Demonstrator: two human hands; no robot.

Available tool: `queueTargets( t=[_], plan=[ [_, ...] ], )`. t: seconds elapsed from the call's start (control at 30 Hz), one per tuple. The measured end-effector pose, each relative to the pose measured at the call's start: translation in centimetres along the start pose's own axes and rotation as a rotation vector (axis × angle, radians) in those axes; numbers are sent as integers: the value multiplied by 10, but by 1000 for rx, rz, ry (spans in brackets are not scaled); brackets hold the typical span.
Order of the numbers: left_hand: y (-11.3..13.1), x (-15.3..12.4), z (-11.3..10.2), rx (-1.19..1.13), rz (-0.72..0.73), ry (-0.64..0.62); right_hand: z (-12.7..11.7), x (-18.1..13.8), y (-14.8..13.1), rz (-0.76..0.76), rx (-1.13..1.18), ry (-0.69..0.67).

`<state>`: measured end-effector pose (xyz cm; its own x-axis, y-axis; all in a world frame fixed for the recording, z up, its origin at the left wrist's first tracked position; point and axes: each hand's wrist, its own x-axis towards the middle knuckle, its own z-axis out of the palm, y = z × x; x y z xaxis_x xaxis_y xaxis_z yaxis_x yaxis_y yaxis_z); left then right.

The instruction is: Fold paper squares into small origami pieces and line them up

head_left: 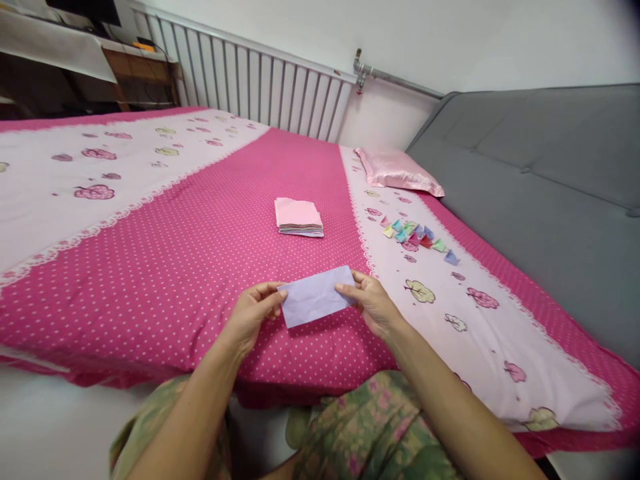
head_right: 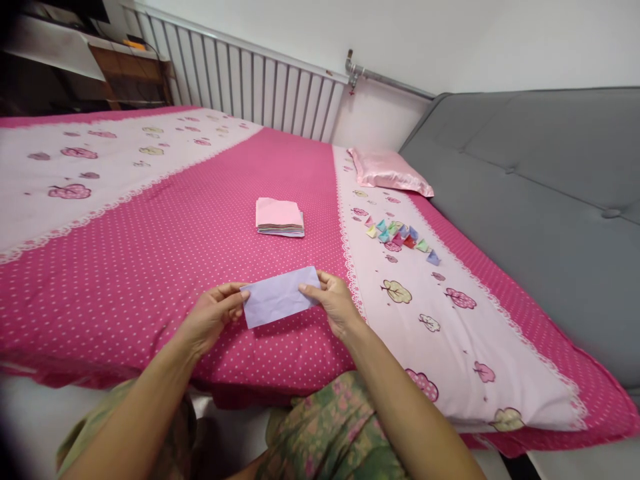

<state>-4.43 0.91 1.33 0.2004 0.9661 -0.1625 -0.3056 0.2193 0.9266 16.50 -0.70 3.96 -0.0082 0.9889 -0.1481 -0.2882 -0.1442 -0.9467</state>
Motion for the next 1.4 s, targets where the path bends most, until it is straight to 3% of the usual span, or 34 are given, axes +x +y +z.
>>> queueTargets(
  t=[0.2, 0.37, 0.4, 0.47, 0.57, 0.63, 0.73, 0.9, 1.27, 1.4],
  plan=[
    [-1, 2, 1, -91, 45, 78, 1, -1, 0, 44, -4, -14],
    [0, 3, 1, -74, 148, 241, 2, 2, 0, -217, -67, 200],
    [0, 2, 2, -63, 138, 220, 3, 2, 0, -294, -111, 246],
    [0, -3, 7, -74, 39, 57, 5, -1, 1, -432, -222, 283],
    [0, -10, 18, -271, -155, -248, 12, -8, 2, -605, -442, 167],
    [1, -14, 25, -464, -156, -256, 17, -13, 4, -706, -633, 40],
    [3, -14, 28, -590, -133, -156, 24, -17, 8, -786, -883, -61],
    [6, -12, 24, -588, -109, -138, 24, -15, 11, -783, -1013, -73],
    [6, -14, 27, -527, -157, -111, 22, -13, 10, -686, -966, -140],
    [4, -14, 25, -502, -170, -155, 23, -12, 8, -648, -923, -126]
  ],
)
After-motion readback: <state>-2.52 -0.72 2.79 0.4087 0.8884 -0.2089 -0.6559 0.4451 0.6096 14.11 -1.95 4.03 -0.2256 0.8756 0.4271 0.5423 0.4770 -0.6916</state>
